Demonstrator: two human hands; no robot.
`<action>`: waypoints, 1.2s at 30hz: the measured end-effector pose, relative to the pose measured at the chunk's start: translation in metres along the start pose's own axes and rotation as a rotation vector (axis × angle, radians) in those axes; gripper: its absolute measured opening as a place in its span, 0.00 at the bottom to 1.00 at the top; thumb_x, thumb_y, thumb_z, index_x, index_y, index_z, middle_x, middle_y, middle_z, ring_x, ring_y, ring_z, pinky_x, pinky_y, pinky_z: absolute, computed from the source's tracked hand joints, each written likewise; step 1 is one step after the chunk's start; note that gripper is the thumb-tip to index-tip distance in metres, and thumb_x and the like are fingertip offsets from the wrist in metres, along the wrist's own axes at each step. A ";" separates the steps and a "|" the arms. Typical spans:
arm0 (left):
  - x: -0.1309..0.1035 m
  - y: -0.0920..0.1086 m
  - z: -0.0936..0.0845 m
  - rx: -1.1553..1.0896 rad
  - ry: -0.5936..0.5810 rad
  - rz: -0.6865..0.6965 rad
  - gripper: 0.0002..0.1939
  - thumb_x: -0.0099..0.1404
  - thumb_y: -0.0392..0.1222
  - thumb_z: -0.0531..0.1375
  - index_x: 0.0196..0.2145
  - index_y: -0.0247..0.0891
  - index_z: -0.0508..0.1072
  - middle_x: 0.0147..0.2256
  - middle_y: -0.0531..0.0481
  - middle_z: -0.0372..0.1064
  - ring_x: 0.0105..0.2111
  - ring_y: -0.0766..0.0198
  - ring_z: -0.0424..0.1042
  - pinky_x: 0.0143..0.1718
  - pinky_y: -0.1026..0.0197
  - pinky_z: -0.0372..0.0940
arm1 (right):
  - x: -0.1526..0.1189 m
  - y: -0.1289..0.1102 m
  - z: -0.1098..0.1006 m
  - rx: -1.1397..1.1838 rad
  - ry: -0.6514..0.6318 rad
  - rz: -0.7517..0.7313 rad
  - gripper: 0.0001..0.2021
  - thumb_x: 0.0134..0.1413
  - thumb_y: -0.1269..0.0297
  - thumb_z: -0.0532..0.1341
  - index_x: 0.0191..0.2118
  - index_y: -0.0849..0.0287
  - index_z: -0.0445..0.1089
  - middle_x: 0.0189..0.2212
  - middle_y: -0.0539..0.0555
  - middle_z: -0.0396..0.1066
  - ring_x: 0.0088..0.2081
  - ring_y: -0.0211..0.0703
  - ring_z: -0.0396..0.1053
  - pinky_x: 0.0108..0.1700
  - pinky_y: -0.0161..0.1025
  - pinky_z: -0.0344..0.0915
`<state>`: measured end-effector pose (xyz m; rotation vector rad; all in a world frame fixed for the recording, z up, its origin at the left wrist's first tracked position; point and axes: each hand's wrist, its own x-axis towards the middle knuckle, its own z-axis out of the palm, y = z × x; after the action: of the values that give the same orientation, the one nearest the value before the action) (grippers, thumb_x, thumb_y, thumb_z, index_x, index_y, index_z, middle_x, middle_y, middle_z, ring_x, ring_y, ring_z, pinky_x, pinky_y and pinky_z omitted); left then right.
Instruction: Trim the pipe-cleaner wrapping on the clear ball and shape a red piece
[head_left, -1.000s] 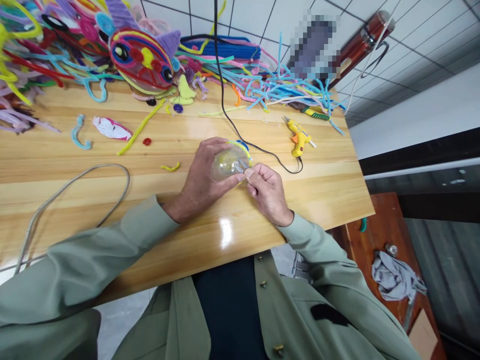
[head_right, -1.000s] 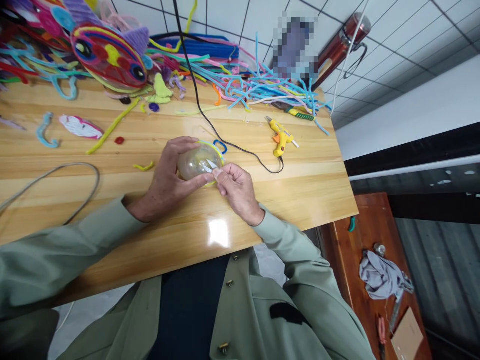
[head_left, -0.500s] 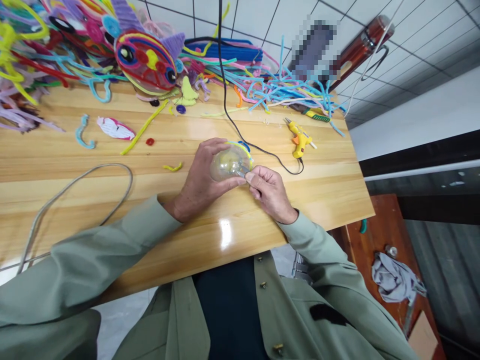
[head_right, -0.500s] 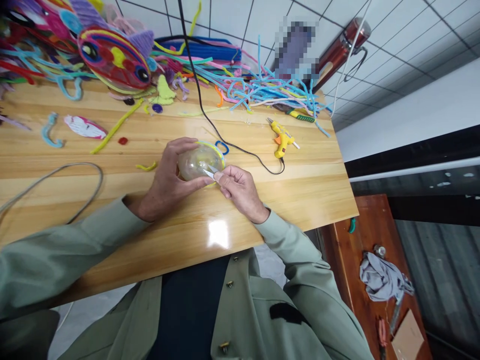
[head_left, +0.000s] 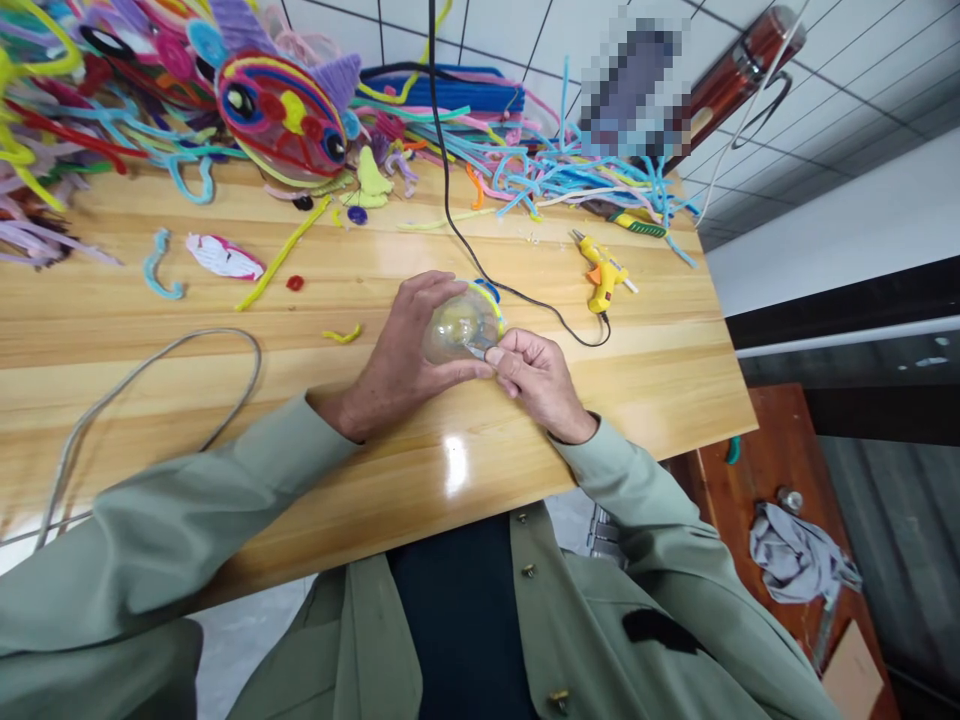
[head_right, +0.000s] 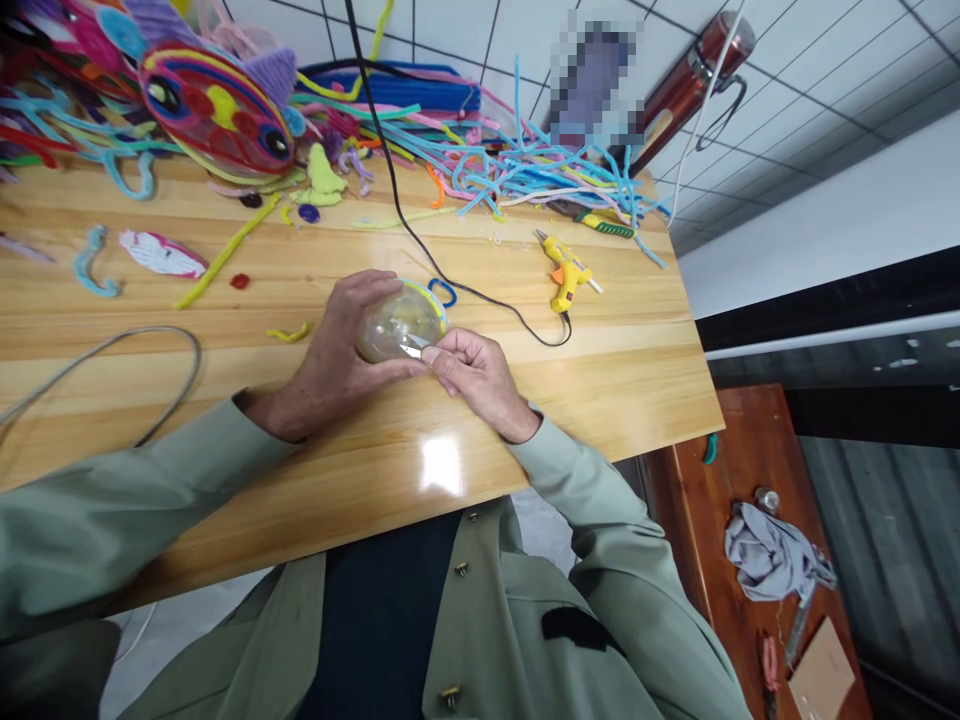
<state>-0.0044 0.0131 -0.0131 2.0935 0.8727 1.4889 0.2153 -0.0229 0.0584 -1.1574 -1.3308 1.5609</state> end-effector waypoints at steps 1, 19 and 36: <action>0.000 0.000 0.000 0.001 0.004 0.008 0.50 0.65 0.75 0.76 0.75 0.58 0.65 0.68 0.42 0.71 0.68 0.37 0.73 0.68 0.24 0.74 | 0.000 0.000 0.000 0.002 -0.005 0.000 0.29 0.60 0.35 0.77 0.29 0.54 0.69 0.16 0.40 0.61 0.19 0.31 0.49 0.25 0.35 0.49; 0.002 0.016 0.004 0.082 0.053 -0.016 0.38 0.73 0.71 0.72 0.70 0.53 0.68 0.63 0.42 0.72 0.65 0.41 0.75 0.65 0.29 0.77 | -0.006 0.008 0.005 0.041 0.086 0.007 0.29 0.59 0.34 0.77 0.30 0.54 0.70 0.17 0.40 0.60 0.20 0.31 0.49 0.26 0.36 0.49; 0.000 0.012 0.007 0.059 0.093 0.001 0.42 0.70 0.71 0.74 0.71 0.53 0.68 0.64 0.40 0.73 0.65 0.41 0.76 0.66 0.32 0.76 | -0.006 0.001 0.001 0.016 0.031 0.033 0.28 0.60 0.37 0.78 0.28 0.55 0.69 0.16 0.40 0.61 0.19 0.30 0.48 0.25 0.36 0.47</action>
<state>0.0049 0.0046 -0.0079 2.0810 0.9604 1.5905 0.2165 -0.0287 0.0589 -1.1948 -1.2825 1.5680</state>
